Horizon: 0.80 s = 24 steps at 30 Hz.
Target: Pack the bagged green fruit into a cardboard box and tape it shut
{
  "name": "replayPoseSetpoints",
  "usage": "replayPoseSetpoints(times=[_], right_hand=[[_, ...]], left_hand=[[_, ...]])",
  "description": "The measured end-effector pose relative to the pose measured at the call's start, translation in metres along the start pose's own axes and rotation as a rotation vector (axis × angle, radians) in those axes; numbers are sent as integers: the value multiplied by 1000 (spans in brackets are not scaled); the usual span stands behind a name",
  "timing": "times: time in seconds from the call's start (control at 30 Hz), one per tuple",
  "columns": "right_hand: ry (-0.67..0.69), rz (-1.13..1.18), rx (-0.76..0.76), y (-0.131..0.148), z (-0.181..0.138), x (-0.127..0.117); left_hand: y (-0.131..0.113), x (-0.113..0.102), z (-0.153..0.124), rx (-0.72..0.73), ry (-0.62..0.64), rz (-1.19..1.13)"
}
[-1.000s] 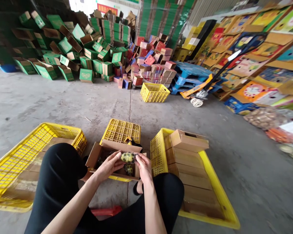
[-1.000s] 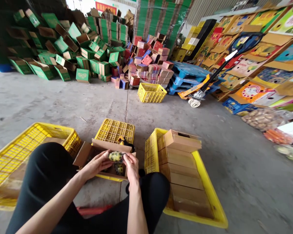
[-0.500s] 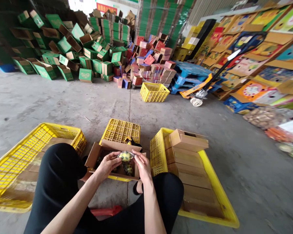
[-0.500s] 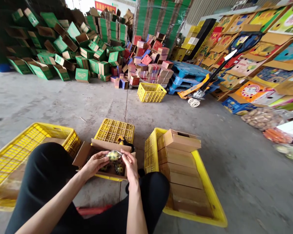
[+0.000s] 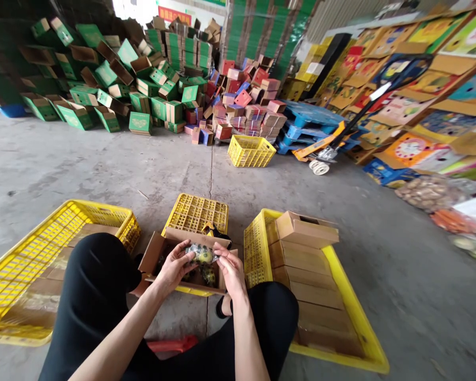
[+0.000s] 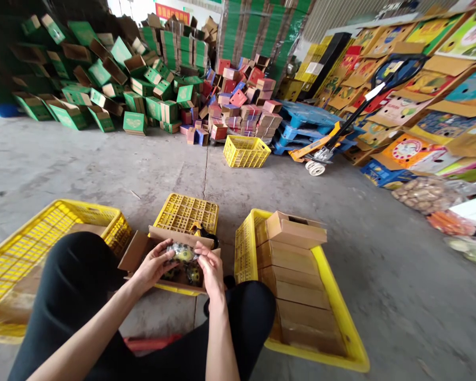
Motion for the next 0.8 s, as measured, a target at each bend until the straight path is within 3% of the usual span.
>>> replayPoseSetpoints(times=[0.3, 0.43, 0.6, 0.8], right_hand=[[-74, 28, 124, -6, 2, -3], [-68, 21, 96, -9, 4, -5], [-89, -8, 50, -8, 6, -6], [-114, 62, 117, -9, 5, -4]], left_hand=[[-5, 3, -1, 51, 16, 4], [-4, 2, 0, 58, 54, 18], [1, 0, -3, -47, 179, 93], [1, -1, -3, -25, 171, 130]])
Point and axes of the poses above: each hand's wrist, its own z-axis towards the middle knuckle, its own x-axis out of the palm, y = z × x, the point moved 2 cm from there along z, towards the middle knuckle, and after that the axes turned 14 degrees about x, right-handed, at the moved point
